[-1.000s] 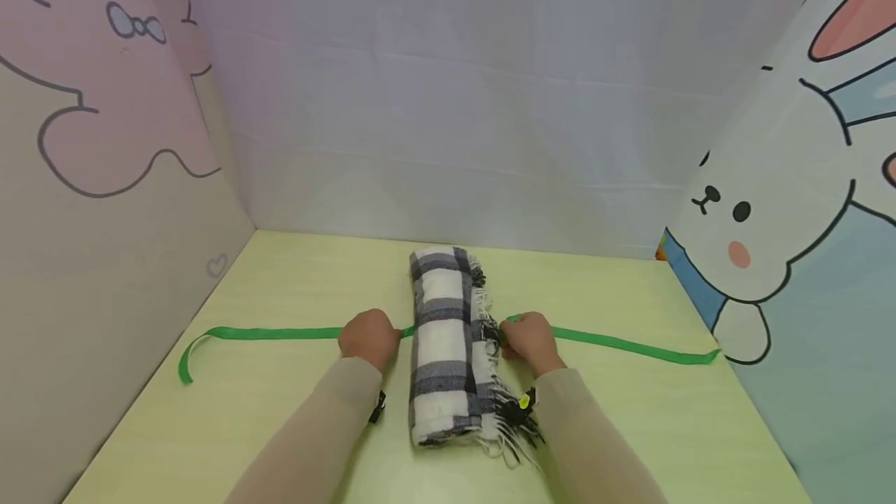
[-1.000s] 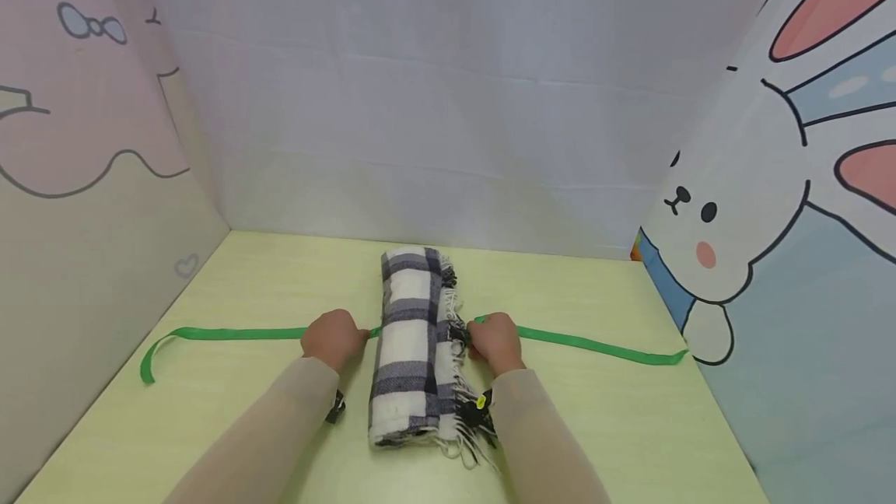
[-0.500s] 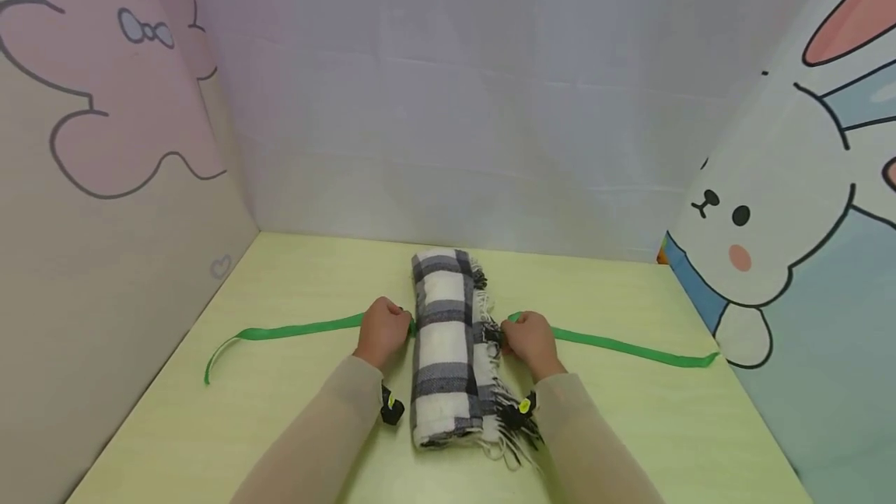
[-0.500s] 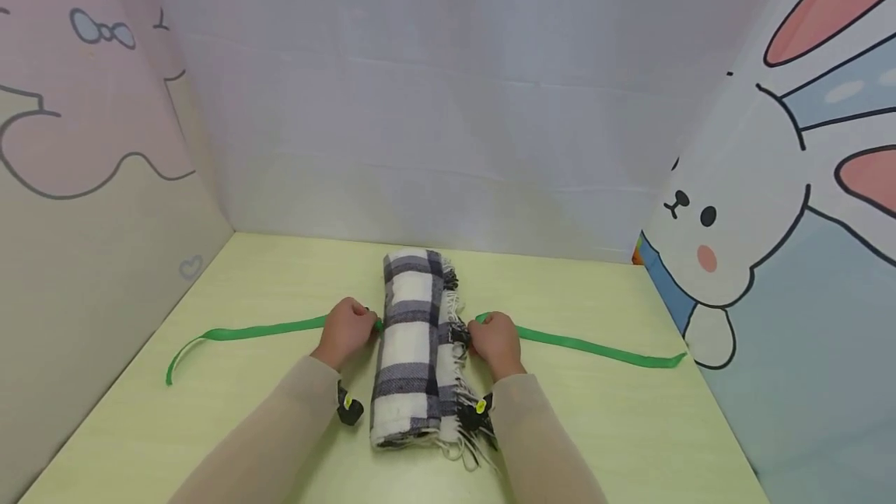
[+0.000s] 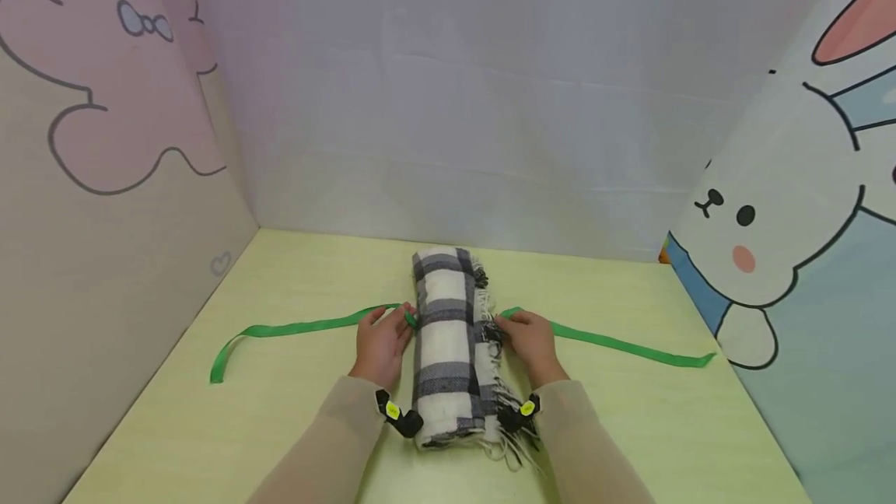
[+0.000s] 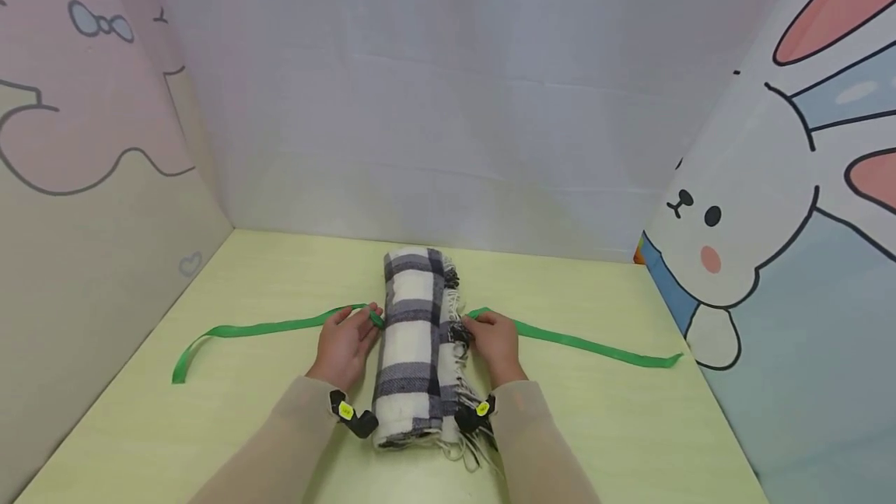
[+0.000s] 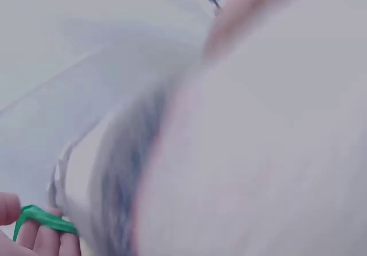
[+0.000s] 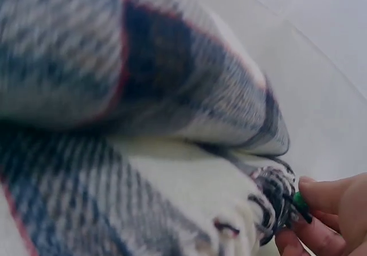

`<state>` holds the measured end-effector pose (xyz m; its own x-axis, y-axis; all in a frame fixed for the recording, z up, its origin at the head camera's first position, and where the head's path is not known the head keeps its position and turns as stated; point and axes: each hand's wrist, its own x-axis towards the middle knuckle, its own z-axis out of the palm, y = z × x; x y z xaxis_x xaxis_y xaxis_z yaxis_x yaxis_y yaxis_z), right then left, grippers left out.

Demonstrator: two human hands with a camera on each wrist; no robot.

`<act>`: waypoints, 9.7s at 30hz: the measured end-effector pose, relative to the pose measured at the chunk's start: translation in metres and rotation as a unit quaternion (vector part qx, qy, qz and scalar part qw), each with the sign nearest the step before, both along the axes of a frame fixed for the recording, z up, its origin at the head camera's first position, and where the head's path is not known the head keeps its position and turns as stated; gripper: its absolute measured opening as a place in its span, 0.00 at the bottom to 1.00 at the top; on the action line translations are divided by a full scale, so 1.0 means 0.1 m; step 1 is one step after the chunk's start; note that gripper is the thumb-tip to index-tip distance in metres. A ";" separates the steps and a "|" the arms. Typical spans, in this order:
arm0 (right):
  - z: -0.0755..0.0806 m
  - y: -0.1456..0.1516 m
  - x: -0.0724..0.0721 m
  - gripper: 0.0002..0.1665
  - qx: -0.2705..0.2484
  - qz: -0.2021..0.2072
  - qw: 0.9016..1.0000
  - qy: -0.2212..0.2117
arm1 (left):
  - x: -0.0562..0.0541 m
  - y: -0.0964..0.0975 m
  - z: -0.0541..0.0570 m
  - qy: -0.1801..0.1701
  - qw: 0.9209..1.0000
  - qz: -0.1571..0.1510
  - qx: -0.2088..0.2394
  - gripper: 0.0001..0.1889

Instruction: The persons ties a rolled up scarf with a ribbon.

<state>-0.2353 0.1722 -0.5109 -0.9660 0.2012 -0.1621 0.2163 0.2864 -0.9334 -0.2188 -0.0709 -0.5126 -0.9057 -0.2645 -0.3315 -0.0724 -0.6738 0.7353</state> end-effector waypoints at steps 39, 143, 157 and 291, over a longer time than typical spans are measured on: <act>0.01 0.06 -0.03 0.22 -0.353 -0.109 0.929 0.029 | 0.17 0.03 0.00 -0.077 0.995 0.029 -0.053 0.23; 0.86 -0.47 0.09 0.13 -0.048 0.182 0.967 0.169 | -0.14 0.37 0.59 0.096 0.889 -0.298 -0.334 0.15; 0.76 -0.36 -0.01 0.13 0.025 0.280 0.946 0.161 | -0.22 0.25 0.59 0.155 0.873 -0.353 -0.300 0.17; 0.60 0.75 -0.14 0.07 -0.514 0.024 0.847 0.137 | 0.51 -1.09 0.66 0.112 0.967 -0.229 0.011 0.19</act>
